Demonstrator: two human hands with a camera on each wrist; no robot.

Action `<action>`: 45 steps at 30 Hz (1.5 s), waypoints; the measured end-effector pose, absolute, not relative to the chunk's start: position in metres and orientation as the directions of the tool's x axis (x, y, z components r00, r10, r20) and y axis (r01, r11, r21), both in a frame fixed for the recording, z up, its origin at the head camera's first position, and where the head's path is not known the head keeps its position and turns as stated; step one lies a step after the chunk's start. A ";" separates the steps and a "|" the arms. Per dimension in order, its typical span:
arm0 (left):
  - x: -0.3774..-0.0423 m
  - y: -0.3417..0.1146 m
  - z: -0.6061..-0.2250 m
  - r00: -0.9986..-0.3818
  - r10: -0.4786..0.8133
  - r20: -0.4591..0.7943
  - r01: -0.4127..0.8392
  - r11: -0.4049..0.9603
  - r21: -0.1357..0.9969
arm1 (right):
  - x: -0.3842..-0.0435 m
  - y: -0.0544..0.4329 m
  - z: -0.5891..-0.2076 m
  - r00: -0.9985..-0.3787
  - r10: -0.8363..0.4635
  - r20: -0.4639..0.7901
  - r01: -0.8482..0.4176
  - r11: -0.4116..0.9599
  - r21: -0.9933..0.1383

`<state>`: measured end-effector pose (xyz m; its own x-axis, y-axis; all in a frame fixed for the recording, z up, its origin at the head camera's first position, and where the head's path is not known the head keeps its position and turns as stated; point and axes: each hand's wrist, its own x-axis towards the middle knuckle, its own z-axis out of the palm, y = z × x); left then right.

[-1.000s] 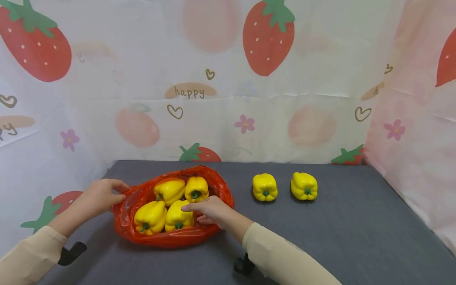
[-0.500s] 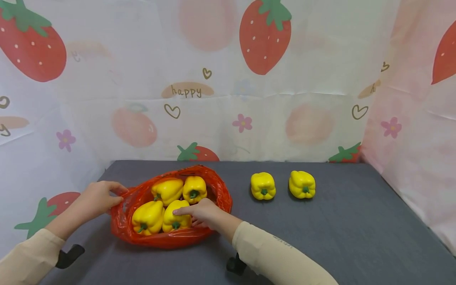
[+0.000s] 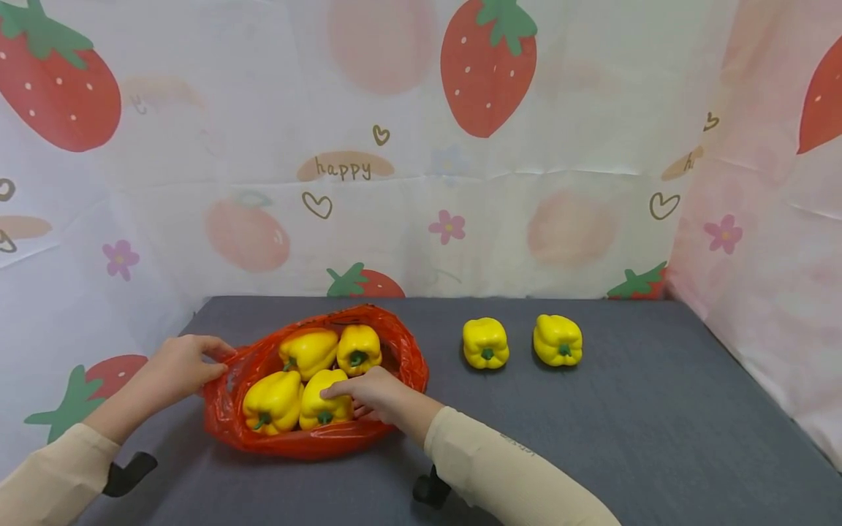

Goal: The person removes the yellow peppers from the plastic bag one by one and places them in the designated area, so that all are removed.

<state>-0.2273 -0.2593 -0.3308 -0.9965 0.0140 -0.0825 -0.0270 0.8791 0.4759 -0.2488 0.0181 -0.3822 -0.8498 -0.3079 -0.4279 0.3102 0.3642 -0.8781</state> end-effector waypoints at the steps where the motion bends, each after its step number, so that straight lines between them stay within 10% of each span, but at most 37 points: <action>1: -0.227 -0.259 -0.331 -0.996 0.009 -0.086 -0.033 0.879 0.476 | -0.249 0.018 -0.383 -0.849 -0.305 -0.431 0.317 0.359 -0.878; 45: -0.229 -0.257 -0.328 -0.996 0.014 -0.089 -0.030 0.881 0.473 | -0.263 0.093 -0.336 -0.857 -0.289 -0.426 0.372 0.225 -0.901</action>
<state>-0.2288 -0.2567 -0.3282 -0.9960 0.0137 -0.0888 -0.0301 0.8805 0.4730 -0.2630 0.0929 -0.3361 -0.8574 -0.2887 -0.4261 0.3720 0.2247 -0.9006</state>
